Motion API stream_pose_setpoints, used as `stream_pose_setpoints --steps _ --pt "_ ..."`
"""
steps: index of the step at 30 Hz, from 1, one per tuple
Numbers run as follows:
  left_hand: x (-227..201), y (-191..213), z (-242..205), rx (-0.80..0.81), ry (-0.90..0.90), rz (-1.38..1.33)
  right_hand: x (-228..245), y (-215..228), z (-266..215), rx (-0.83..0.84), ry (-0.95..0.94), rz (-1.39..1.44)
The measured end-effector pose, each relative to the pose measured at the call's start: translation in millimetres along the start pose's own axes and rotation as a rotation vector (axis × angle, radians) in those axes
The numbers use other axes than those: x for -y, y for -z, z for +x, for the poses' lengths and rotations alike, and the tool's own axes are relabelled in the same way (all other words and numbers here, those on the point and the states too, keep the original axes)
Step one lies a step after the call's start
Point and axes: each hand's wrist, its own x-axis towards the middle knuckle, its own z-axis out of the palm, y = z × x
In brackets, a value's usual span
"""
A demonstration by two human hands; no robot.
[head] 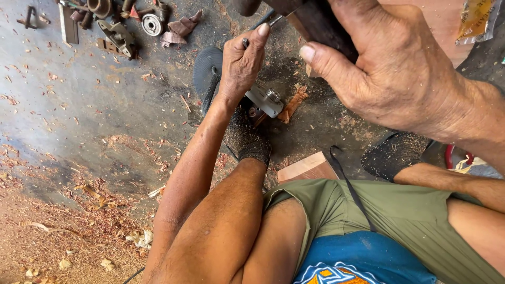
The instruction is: The person sits on the workshop floor and uses a hammer to drive a pin into a small metal component held against their foot. They then pick up the metal part, turn it over, and handle it together with a wooden block and a disassembled power planer on the floor.
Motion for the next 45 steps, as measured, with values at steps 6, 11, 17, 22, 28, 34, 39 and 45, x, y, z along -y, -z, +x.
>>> stream_pose_setpoints --steps 6,11,17,22,28,34,39,45 --pt "3.7 1.3 1.3 0.015 -0.003 0.000 -1.8 -2.7 2.6 0.013 -0.005 -0.001" --pt "-2.0 1.4 -1.9 0.034 0.002 0.019 6.3 1.7 10.6 0.014 -0.038 0.010" --pt "-6.6 -2.0 -7.1 0.060 -0.094 0.149 30.5 21.9 10.7 -0.022 -0.260 0.064" --pt "-1.2 0.5 -9.7 0.084 -0.098 0.141 7.8 -7.6 12.8 0.038 -0.168 -0.160" --pt "-11.7 0.1 -13.2 0.068 -0.131 0.181 21.4 9.2 18.6 0.083 0.012 -0.070" --pt "-9.3 0.3 -15.4 0.082 -0.134 0.167 20.7 1.2 3.4 0.101 -0.156 -0.145" --pt "1.0 3.0 -15.3 0.128 -0.332 0.076 8.8 -21.8 8.5 0.164 -0.027 -0.134" --pt "-5.3 0.6 -17.9 0.081 -0.100 0.165 27.3 14.6 -9.4 -0.085 0.058 -0.106"
